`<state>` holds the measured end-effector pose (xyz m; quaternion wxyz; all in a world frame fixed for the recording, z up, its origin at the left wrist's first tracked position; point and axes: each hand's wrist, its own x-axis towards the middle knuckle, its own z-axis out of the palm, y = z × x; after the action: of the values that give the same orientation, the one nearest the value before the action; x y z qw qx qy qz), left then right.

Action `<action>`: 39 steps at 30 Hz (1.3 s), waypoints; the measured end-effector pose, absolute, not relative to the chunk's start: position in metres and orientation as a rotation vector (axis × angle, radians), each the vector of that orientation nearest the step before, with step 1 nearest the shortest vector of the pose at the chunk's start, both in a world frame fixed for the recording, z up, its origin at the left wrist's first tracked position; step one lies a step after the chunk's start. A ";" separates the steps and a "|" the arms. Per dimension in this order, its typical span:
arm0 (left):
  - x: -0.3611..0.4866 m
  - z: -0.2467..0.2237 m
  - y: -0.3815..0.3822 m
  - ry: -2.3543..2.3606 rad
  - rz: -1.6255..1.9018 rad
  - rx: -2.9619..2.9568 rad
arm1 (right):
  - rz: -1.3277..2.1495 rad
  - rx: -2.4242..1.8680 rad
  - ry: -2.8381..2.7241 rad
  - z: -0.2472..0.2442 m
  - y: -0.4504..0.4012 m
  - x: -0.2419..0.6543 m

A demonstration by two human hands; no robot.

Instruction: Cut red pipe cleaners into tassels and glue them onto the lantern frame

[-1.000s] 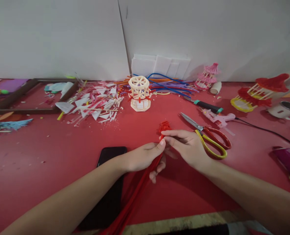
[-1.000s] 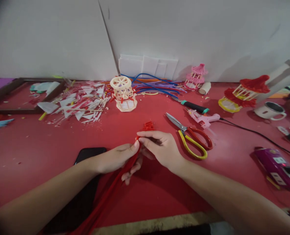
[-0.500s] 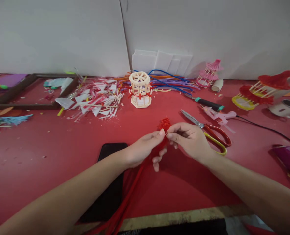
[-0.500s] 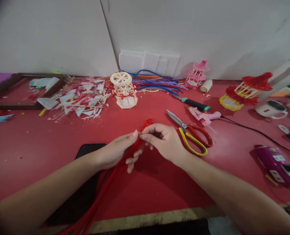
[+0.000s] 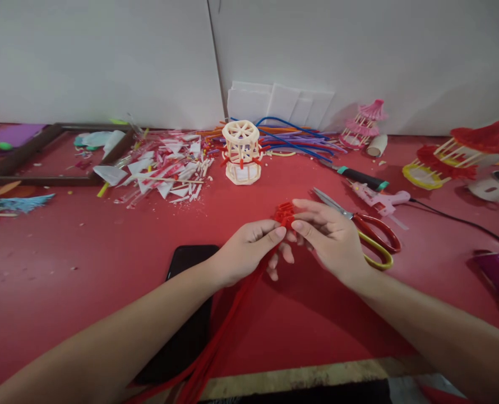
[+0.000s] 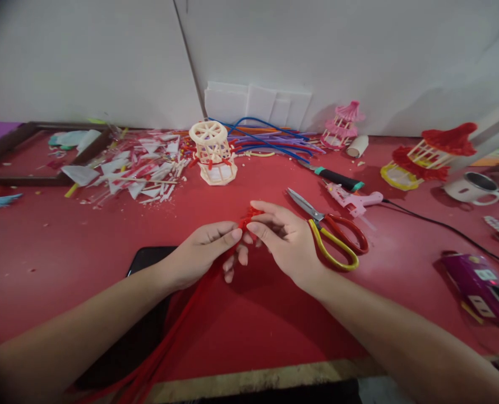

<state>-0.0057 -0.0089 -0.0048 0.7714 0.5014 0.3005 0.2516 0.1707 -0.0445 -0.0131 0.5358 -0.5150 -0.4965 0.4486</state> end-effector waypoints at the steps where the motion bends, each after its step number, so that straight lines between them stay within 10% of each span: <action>1: -0.005 -0.005 -0.009 0.649 0.549 1.077 | 1.067 -1.221 -1.180 -0.013 -0.045 0.170; 19: -0.006 -0.008 -0.008 0.640 0.499 1.113 | 0.816 -1.302 -1.384 -0.015 -0.048 0.170; 39: -0.015 -0.003 -0.017 0.429 1.138 2.425 | 0.997 -0.721 -1.527 -0.004 -0.061 0.173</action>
<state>-0.0149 -0.0175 -0.0027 0.2128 0.8733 0.1545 0.4101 0.1733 -0.0610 -0.0041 0.5566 -0.3055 -0.6470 0.4222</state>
